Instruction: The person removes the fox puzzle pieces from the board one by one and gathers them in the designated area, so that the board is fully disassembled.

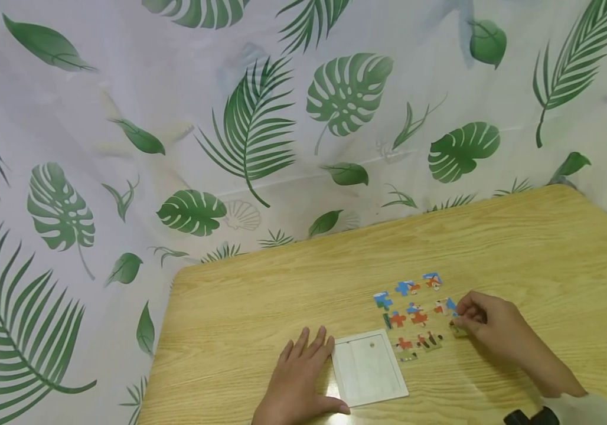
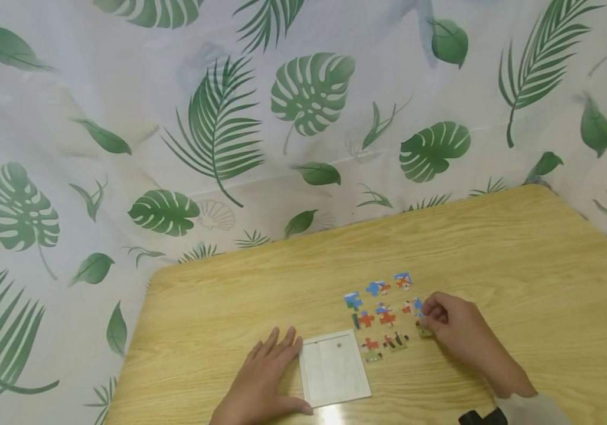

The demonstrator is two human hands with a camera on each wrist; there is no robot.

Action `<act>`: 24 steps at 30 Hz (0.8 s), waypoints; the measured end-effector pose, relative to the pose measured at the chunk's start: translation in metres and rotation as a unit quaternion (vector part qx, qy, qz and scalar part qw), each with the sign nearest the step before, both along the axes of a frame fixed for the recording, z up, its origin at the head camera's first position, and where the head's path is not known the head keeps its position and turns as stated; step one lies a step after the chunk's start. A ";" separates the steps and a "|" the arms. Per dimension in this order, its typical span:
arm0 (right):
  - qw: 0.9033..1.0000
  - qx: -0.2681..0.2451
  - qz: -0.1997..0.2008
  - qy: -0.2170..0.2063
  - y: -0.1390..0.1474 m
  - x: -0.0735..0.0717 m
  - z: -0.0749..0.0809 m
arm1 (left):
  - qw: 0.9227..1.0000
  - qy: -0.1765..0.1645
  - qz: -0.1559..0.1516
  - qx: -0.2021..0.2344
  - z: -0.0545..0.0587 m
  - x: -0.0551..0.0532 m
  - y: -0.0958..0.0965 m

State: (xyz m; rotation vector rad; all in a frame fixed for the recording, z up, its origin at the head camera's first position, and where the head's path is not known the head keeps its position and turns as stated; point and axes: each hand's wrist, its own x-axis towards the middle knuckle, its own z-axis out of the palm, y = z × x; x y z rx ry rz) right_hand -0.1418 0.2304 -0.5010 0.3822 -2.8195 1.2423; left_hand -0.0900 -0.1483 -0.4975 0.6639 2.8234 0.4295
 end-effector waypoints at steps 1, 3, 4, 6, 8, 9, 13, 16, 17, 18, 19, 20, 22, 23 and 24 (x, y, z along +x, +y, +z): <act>1.000 0.005 0.002 -0.004 0.001 0.000 -0.001 | 1.000 -0.001 0.000 0.001 0.000 0.000 0.000; 1.000 0.016 0.005 -0.009 0.002 -0.001 -0.004 | 1.000 -0.003 0.001 0.002 0.000 -0.001 0.000; 1.000 0.025 0.005 -0.008 0.002 -0.001 -0.006 | 1.000 -0.003 0.001 0.002 0.000 -0.001 0.001; 0.999 0.041 0.007 -0.004 0.003 0.000 -0.008 | 1.000 -0.005 0.002 0.002 -0.001 0.000 0.001; 0.998 0.055 0.003 -0.005 0.003 0.000 -0.010 | 1.000 -0.007 0.002 0.000 -0.001 0.000 0.000; 0.998 0.059 0.002 -0.005 0.003 0.001 -0.010 | 1.000 -0.007 0.002 0.000 -0.001 0.001 0.000; 0.998 0.069 -0.001 -0.012 0.002 0.000 -0.010 | 1.000 -0.004 0.000 0.001 0.000 0.001 0.000; 0.997 0.071 0.001 -0.009 0.000 -0.002 -0.008 | 1.000 -0.001 0.001 0.002 0.001 0.000 -0.001; 0.998 0.070 0.003 -0.008 0.000 -0.003 -0.008 | 1.000 0.000 0.002 0.001 0.001 0.000 -0.001; 0.998 0.067 0.006 -0.007 0.000 -0.003 -0.008 | 1.000 0.000 0.003 0.001 0.001 -0.001 -0.002; 0.998 0.066 0.007 -0.007 -0.001 -0.003 -0.008 | 1.000 -0.001 0.004 0.000 0.001 -0.001 -0.002; 0.998 0.065 0.008 -0.007 -0.001 -0.003 -0.008 | 1.000 -0.002 0.005 0.000 0.001 -0.002 -0.002; 0.998 0.063 0.011 -0.006 0.000 -0.002 -0.009 | 1.000 -0.005 0.004 0.001 0.002 -0.002 -0.002; 0.998 0.062 0.013 -0.004 0.000 -0.002 -0.009 | 1.000 -0.006 0.004 0.002 0.002 -0.002 -0.002; 0.998 0.062 0.015 -0.003 0.000 -0.002 -0.009 | 1.000 -0.007 0.005 0.002 0.002 -0.001 -0.002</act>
